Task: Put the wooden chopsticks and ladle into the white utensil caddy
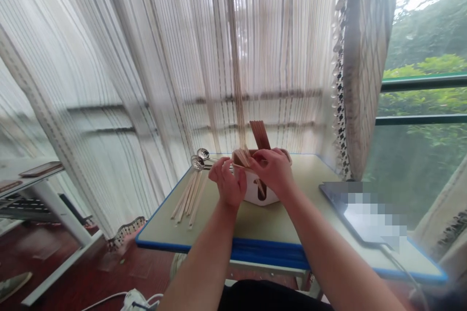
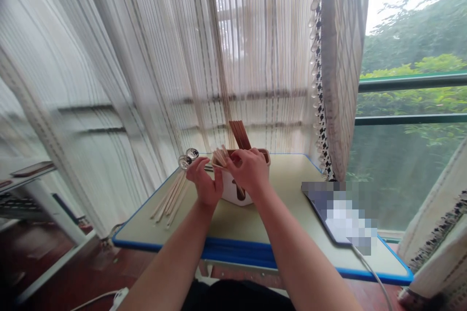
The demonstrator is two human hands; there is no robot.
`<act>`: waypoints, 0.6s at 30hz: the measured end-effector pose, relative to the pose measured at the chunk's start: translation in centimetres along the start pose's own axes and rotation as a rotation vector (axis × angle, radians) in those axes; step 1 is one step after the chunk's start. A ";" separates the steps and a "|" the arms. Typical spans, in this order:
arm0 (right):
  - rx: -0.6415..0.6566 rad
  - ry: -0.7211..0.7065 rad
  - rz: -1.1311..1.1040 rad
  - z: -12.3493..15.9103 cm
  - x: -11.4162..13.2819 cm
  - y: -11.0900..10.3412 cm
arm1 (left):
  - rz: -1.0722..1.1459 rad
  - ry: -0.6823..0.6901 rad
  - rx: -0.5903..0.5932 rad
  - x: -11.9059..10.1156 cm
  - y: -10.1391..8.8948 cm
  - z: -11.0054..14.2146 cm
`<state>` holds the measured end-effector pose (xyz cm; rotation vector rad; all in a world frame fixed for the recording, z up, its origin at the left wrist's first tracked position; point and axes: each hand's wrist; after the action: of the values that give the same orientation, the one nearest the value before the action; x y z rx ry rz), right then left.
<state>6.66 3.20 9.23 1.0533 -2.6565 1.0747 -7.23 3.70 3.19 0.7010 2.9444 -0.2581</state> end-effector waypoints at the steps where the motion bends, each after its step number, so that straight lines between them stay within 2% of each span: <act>1: 0.000 0.000 0.005 0.0 0.0 0.0 | -0.007 -0.009 0.004 0.1 0.1 0.1; 5: 0.030 -0.028 0.034 0.1 -0.2 0.2 | -0.041 -0.040 0.041 0.3 0.2 0.2; 10: 0.070 -0.073 0.069 0.1 -0.2 0.5 | -0.057 -0.019 0.144 0.1 -0.1 0.1; 18: 0.127 -0.148 0.029 0.1 -0.2 0.0 | -0.077 0.024 0.166 -0.1 -0.4 -0.1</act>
<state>6.87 3.26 9.06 1.1634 -2.7563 1.2314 -7.33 3.34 3.39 0.6132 3.0023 -0.5096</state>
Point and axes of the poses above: each hand's wrist, its own z-axis away from the middle knuckle, its own y-axis out of the palm, x = y × z, and after that the axes turned 8 degrees about x, right-handed
